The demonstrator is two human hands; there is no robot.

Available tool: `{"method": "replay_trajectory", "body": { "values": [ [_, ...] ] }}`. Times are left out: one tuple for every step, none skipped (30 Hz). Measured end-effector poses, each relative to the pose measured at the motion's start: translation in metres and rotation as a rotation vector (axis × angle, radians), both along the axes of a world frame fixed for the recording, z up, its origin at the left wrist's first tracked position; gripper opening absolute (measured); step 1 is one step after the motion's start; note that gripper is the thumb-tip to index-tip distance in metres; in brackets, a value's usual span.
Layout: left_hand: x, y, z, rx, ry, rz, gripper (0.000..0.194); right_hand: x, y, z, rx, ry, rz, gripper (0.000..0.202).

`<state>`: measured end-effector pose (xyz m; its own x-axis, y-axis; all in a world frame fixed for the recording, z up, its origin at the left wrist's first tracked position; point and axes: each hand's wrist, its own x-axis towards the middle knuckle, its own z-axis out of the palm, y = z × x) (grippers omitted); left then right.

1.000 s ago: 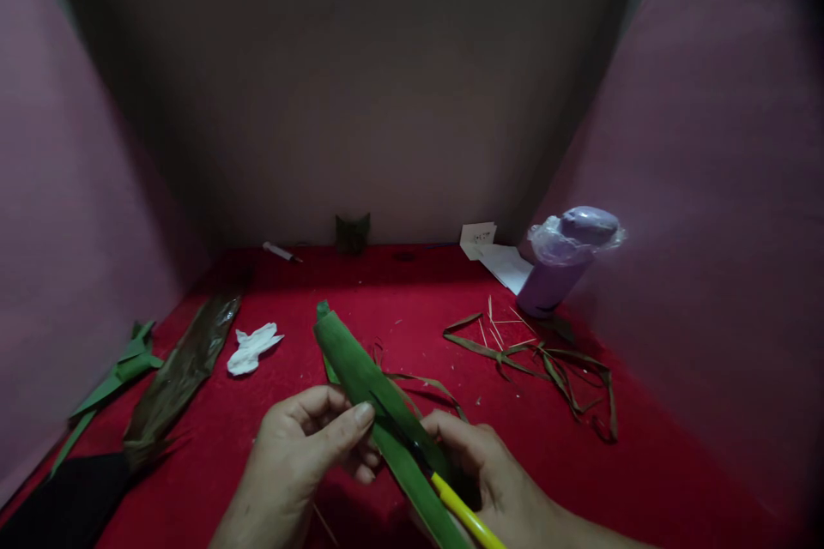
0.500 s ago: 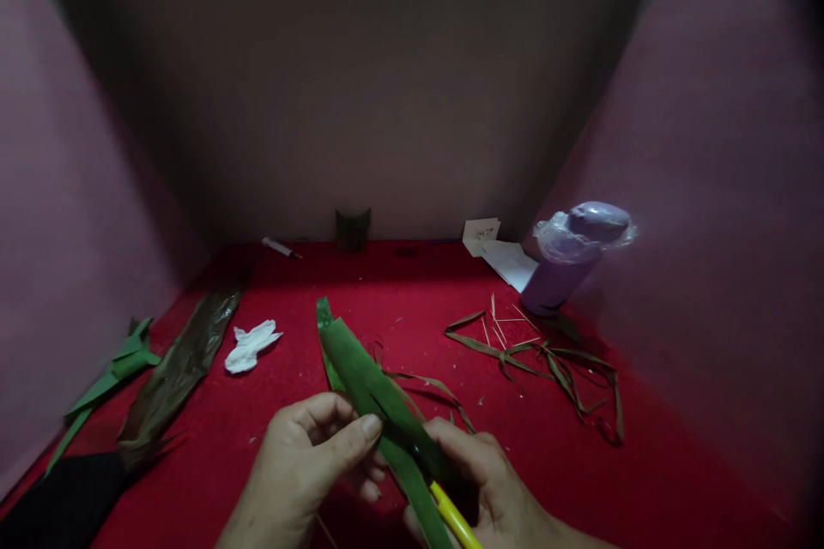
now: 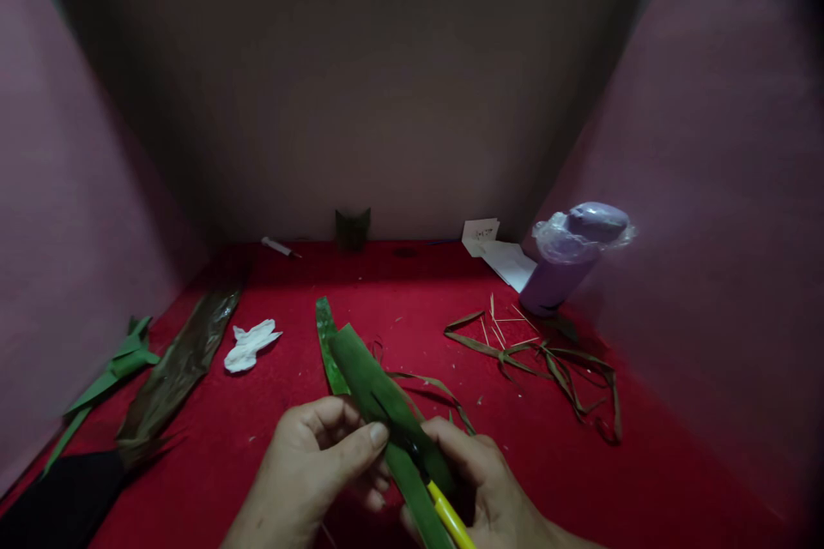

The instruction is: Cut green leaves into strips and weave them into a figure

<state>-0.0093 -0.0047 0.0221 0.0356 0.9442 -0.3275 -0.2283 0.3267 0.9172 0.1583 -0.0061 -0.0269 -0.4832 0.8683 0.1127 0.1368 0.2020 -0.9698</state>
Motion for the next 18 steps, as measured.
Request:
{"method": "replay_trajectory", "body": {
  "values": [
    [-0.0004, 0.0001, -0.0009, -0.003, -0.002, -0.013, 0.021, -0.0005, -0.0004, -0.0006, -0.011, 0.022, -0.003, 0.021],
    [-0.001, 0.0004, -0.0021, -0.004, -0.007, -0.038, 0.021, -0.0008, -0.0009, -0.0011, -0.026, 0.041, 0.001, 0.022],
    [-0.0016, 0.0009, -0.0036, -0.004, -0.015, -0.066, 0.021, -0.001, -0.0012, -0.0013, -0.043, 0.058, 0.015, 0.023],
    [-0.0022, 0.0015, -0.0052, -0.003, -0.024, -0.096, 0.021, -0.0011, -0.0014, -0.0015, -0.059, 0.076, 0.028, 0.024],
    [-0.0028, 0.002, -0.0067, 0.0, -0.03, -0.121, 0.021, -0.001, -0.0015, -0.0016, -0.072, 0.091, 0.044, 0.025],
    [-0.0034, 0.0023, -0.008, 0.004, -0.034, -0.139, 0.021, -0.0009, -0.0013, -0.0018, -0.08, 0.102, 0.06, 0.027],
    [-0.0039, 0.0024, -0.0088, 0.008, -0.038, -0.154, 0.021, -0.0006, -0.0011, -0.0022, -0.085, 0.108, 0.068, 0.028],
    [-0.0043, 0.0021, -0.0092, 0.011, -0.043, -0.164, 0.021, -0.0004, -0.0008, -0.0027, -0.088, 0.11, 0.066, 0.03],
    [-0.0046, 0.0014, -0.0091, 0.009, -0.045, -0.168, 0.02, -0.0002, -0.0005, -0.0034, -0.091, 0.108, 0.068, 0.032],
    [-0.0047, 0.0006, -0.0086, 0.008, -0.048, -0.176, 0.02, 0.0, -0.0003, -0.0042, -0.089, 0.107, 0.073, 0.033],
    [-0.0048, -0.0003, -0.0078, 0.006, -0.05, -0.179, 0.02, 0.0001, 0.0, -0.005, -0.084, 0.106, 0.078, 0.032],
    [-0.0046, -0.0013, -0.007, 0.001, -0.049, -0.176, 0.02, 0.0002, 0.0001, -0.0057, -0.074, 0.104, 0.079, 0.031],
    [-0.0043, -0.002, -0.0063, -0.001, -0.051, -0.172, 0.02, 0.0002, 0.0003, -0.0063, -0.062, 0.1, 0.08, 0.031],
    [-0.0038, -0.0026, -0.0059, -0.003, -0.051, -0.165, 0.02, 0.0002, 0.0004, -0.0068, -0.048, 0.094, 0.082, 0.03],
    [-0.0032, -0.0029, -0.0059, -0.004, -0.05, -0.164, 0.021, 0.0002, 0.0005, -0.0071, -0.036, 0.086, 0.081, 0.031],
    [-0.0025, -0.0029, -0.0062, -0.004, -0.047, -0.158, 0.021, 0.0002, 0.0005, -0.0072, -0.026, 0.076, 0.075, 0.031],
    [-0.0018, -0.0028, -0.0069, -0.004, -0.04, -0.146, 0.022, 0.0001, 0.0005, -0.0072, -0.017, 0.066, 0.061, 0.03],
    [-0.0011, -0.0024, -0.0078, -0.002, -0.034, -0.131, 0.022, 0.0, 0.0005, -0.0069, -0.007, 0.058, 0.038, 0.028]
  ]
}}
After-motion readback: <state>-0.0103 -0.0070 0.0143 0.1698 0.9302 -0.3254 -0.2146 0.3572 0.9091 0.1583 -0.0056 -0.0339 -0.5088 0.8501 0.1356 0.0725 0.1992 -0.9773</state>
